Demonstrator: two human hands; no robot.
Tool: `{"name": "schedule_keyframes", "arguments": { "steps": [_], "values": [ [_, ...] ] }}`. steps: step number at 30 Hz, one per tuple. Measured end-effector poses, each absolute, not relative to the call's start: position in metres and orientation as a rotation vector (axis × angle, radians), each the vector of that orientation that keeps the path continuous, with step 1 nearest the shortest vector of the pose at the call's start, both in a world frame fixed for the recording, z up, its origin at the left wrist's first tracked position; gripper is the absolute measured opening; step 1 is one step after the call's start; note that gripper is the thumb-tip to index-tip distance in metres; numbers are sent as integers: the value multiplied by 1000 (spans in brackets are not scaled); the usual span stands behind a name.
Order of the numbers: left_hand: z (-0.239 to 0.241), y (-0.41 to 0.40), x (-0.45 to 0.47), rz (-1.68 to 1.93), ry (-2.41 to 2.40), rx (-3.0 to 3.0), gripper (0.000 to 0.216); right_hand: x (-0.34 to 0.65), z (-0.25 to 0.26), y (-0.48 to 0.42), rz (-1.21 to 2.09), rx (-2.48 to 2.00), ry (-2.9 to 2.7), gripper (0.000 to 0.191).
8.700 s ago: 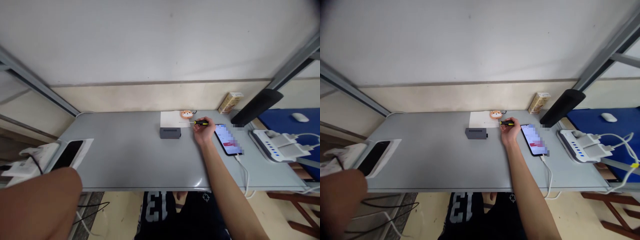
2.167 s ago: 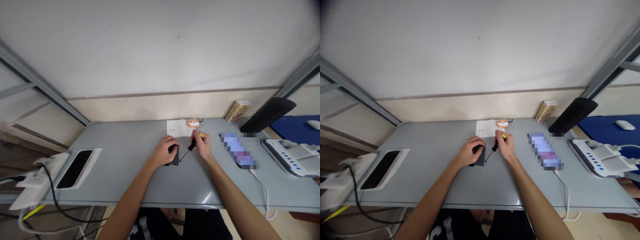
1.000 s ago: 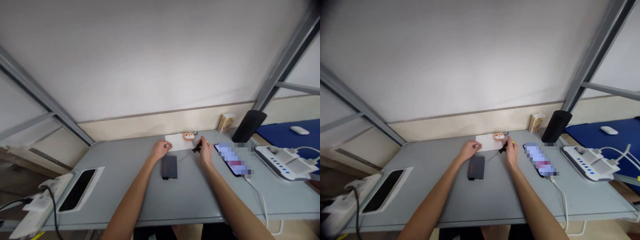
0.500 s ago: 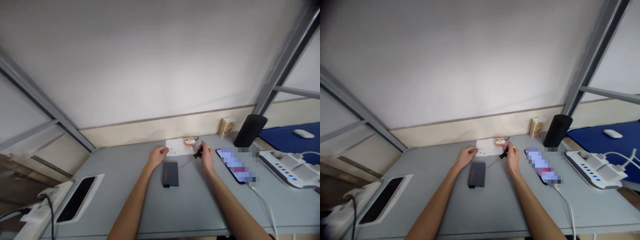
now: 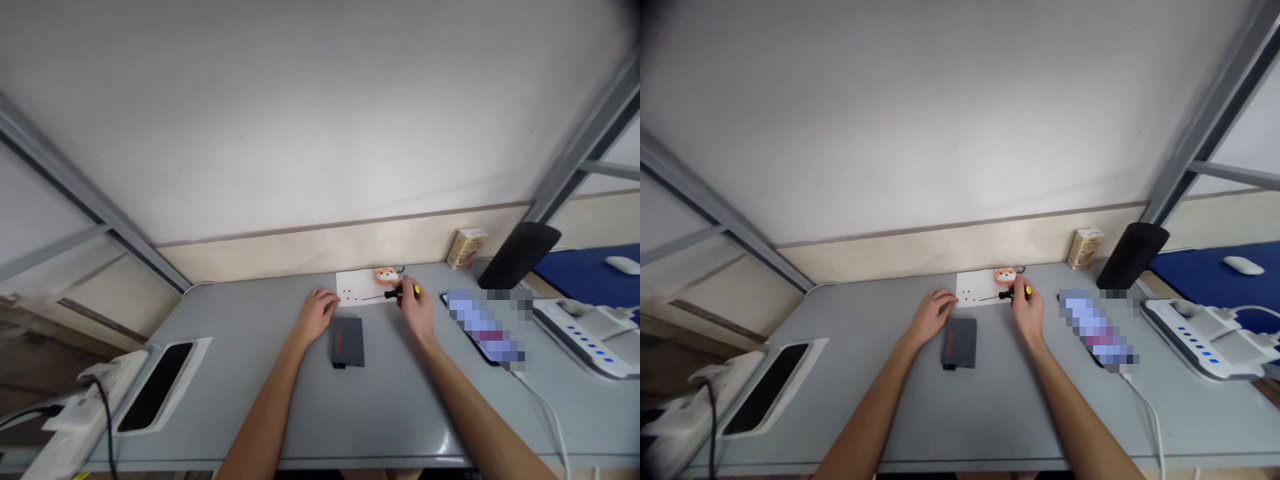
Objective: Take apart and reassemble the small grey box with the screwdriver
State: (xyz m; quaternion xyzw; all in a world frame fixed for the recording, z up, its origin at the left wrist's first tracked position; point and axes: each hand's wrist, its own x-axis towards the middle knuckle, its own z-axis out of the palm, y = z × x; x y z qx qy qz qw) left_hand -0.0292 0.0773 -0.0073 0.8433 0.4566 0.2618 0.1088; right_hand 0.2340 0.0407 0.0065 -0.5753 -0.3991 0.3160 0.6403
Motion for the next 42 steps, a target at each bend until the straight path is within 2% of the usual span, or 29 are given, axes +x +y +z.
{"name": "schedule_keyframes", "arguments": {
  "steps": [9,17,24,36,42],
  "values": [
    [-8,78,-27,557,1301,2659,59,226,-4,40,814,-1318,-1007,52],
    [-12,80,-30,643,1334,2563,51,221,-8,40,835,-1260,-1085,49],
    [-4,77,-18,414,1396,2641,78,219,-9,41,841,-1270,-1099,50],
    [-6,78,-19,337,1425,2672,69,222,-4,39,810,-1277,-1053,48],
    [-5,78,-19,606,1380,2527,57,231,9,36,724,-1247,-943,49]
  ]
}}
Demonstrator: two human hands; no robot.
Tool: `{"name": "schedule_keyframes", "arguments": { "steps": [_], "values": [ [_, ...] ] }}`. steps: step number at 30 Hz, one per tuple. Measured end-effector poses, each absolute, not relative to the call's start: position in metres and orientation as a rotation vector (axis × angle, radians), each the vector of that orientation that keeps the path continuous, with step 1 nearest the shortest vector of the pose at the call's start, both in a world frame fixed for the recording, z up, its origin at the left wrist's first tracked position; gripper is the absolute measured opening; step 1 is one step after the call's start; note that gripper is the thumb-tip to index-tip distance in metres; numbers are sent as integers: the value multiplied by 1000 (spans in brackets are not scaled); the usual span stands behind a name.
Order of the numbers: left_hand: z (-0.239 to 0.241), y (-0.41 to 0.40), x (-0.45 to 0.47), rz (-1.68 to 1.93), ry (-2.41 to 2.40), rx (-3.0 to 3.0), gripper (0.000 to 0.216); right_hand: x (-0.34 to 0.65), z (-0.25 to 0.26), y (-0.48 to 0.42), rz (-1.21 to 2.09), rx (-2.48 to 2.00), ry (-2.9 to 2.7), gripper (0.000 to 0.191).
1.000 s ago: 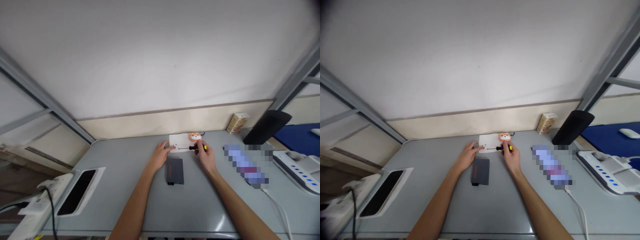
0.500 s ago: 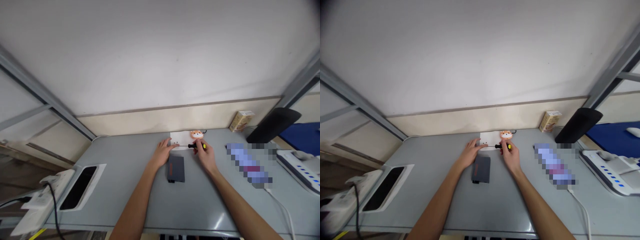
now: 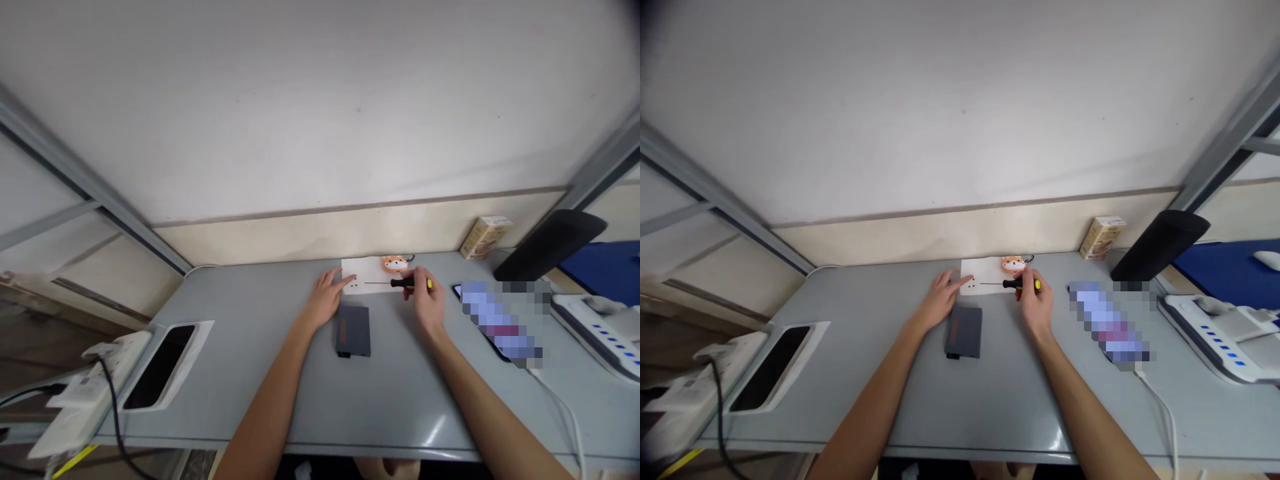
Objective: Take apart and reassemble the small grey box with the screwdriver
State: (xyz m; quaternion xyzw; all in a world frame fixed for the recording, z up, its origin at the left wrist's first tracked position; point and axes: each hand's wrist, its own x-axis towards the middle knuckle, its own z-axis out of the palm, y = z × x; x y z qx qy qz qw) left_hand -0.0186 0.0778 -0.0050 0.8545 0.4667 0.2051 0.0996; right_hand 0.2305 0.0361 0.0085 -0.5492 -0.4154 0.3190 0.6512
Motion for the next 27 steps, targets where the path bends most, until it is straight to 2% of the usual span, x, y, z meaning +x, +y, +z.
{"name": "schedule_keyframes", "arguments": {
  "steps": [4,7,12,15,19,21,22,25,27],
  "values": [
    [13,64,-24,738,1248,2267,33,236,20,32,620,-1245,-833,51],
    [27,50,-28,422,1067,2061,45,240,25,31,563,-1257,-757,52],
    [30,38,-15,366,1109,2149,58,243,27,31,571,-1278,-766,54],
    [27,34,0,417,1207,2162,52,243,30,28,479,-1294,-867,55],
    [26,34,7,543,1447,2102,33,245,36,20,289,-1407,-970,54],
    [26,37,-2,499,1349,2027,32,246,37,17,194,-1465,-1025,54],
    [26,39,-8,446,1241,1978,37,245,37,16,159,-1479,-1060,54],
    [24,42,-26,313,1054,1885,79,241,37,12,150,-1469,-1177,54],
    [24,40,-27,328,1097,1926,78,236,36,10,175,-1447,-1242,54]
  ]
}}
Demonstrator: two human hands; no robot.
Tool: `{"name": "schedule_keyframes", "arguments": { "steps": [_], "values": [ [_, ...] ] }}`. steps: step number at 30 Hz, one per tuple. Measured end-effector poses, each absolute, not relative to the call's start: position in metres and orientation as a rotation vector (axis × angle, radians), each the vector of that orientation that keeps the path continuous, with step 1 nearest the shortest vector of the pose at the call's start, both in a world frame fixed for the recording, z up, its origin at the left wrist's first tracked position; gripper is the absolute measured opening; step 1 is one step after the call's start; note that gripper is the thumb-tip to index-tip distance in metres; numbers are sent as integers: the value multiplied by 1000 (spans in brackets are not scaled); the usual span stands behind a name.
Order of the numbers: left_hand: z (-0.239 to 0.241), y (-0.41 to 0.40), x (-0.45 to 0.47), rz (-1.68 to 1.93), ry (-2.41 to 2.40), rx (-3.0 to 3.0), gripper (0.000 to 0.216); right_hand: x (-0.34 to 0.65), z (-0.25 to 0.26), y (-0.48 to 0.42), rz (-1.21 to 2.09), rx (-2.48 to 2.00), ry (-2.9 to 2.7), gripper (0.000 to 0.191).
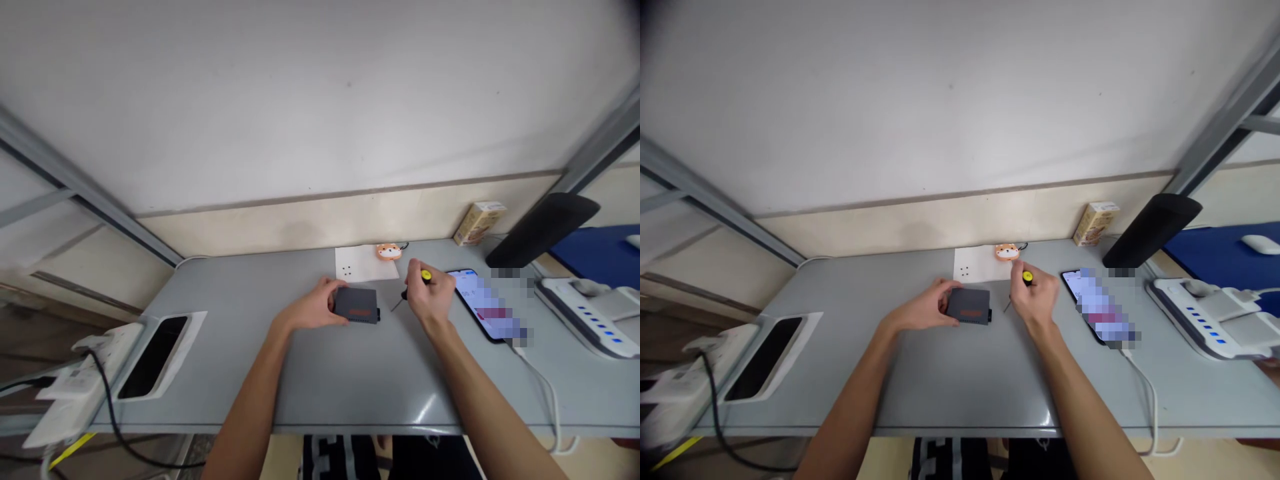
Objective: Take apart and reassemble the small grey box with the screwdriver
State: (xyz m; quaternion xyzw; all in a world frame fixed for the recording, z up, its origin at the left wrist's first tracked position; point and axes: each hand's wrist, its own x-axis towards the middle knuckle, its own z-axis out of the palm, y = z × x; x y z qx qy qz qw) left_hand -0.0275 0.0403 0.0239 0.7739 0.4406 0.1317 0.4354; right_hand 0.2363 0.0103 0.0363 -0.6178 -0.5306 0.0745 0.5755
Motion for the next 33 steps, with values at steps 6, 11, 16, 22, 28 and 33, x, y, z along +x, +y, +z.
{"name": "schedule_keyframes", "arguments": {
  "steps": [6,11,16,22,28,33],
  "values": [
    [25,30,5,481,1153,2219,62,227,33,7,120,-1411,-1295,52],
    [18,27,17,492,1193,2239,66,230,35,1,-36,-1364,-1205,47],
    [14,27,15,479,1193,2271,77,214,35,-7,200,-1202,-1342,46],
    [17,29,8,414,1150,2262,96,207,24,-4,338,-1204,-1410,46],
    [18,30,7,377,1162,2280,102,229,30,5,302,-1358,-1165,54],
    [18,31,4,390,1133,2294,91,238,33,7,185,-1404,-1089,56]
  ]
}}
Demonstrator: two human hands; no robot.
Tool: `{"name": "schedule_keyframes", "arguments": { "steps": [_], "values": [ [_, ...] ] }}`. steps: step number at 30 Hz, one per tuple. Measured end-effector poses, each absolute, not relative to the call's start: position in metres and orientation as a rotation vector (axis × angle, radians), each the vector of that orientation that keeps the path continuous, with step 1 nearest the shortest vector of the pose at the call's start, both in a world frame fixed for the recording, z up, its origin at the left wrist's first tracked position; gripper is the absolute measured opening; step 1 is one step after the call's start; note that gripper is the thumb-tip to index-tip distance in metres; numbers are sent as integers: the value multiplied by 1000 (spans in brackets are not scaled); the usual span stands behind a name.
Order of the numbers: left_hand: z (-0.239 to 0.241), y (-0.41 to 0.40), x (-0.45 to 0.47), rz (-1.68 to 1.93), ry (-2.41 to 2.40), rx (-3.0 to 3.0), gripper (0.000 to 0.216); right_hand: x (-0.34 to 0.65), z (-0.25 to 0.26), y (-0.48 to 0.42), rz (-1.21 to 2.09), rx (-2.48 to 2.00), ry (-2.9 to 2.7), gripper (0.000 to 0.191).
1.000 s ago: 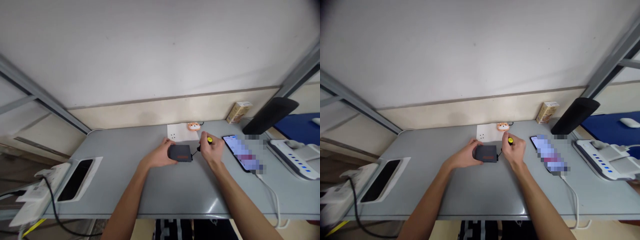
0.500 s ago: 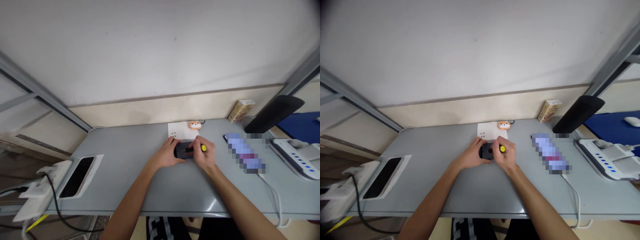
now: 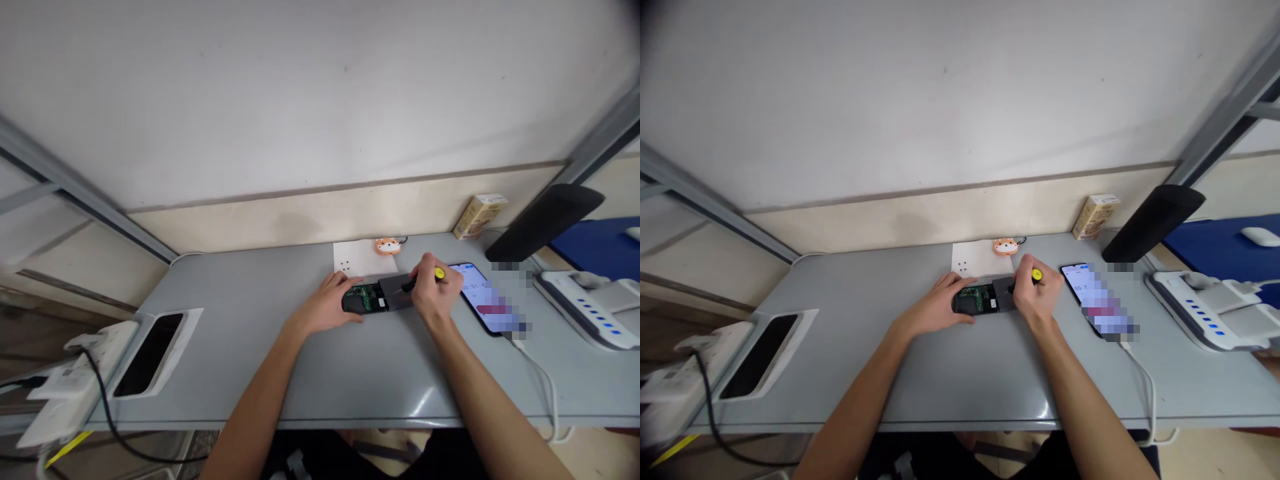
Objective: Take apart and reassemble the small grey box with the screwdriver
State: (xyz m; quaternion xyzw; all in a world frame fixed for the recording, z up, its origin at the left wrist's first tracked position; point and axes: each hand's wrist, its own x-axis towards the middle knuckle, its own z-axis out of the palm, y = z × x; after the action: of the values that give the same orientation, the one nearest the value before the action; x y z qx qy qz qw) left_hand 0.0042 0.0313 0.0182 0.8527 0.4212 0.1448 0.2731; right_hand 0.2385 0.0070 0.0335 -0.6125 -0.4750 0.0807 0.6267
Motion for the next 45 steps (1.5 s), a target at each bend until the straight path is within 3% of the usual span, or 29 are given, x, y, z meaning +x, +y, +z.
{"name": "schedule_keyframes", "arguments": {
  "steps": [16,18,22,45],
  "values": [
    [25,27,11,419,1161,2366,76,228,31,7,207,-1214,-1345,48],
    [28,27,8,423,1190,2336,66,225,31,7,275,-1188,-1327,45],
    [29,34,1,517,1252,2345,24,215,28,8,352,-1110,-1491,35],
    [2,45,0,701,1196,2335,18,213,20,9,331,-1168,-1503,38]
  ]
}}
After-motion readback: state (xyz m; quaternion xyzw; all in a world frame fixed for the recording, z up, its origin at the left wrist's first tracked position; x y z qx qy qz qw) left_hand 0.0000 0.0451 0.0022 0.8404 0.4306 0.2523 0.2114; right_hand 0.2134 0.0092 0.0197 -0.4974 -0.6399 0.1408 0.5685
